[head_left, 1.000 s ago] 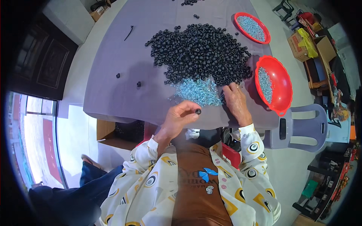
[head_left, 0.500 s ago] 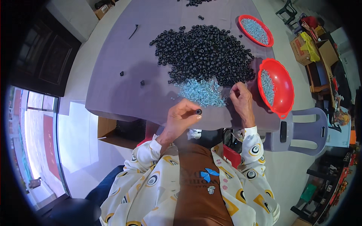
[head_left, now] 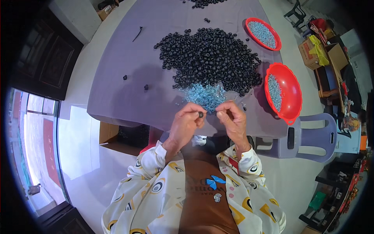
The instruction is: The person sorts small black plastic components by hand from a mixed pile on a table into groups in trays.
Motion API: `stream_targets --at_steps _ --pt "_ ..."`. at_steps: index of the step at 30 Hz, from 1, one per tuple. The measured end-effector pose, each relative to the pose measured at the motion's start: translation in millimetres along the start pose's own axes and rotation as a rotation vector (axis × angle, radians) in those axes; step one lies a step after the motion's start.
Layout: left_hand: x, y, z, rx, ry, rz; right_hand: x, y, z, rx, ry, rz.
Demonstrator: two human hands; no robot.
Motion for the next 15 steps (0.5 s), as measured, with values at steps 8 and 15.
stream_targets --at_steps 8,15 --pt "-2.2 0.1 0.6 -0.065 0.207 0.005 12.8 -6.4 6.2 0.035 0.206 0.051" --pt "5.3 -5.2 1.4 0.011 0.551 -0.011 14.5 -9.1 -2.0 -0.024 0.228 0.074"
Point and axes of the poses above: each hand's wrist, its own y-axis towards the middle knuckle, its own x-axis out of the palm, z = x × y, the point moved 1 cm from there along y, towards the middle knuckle, and after that the axes turned 10 degrees about -z, right-handed, at the moved point
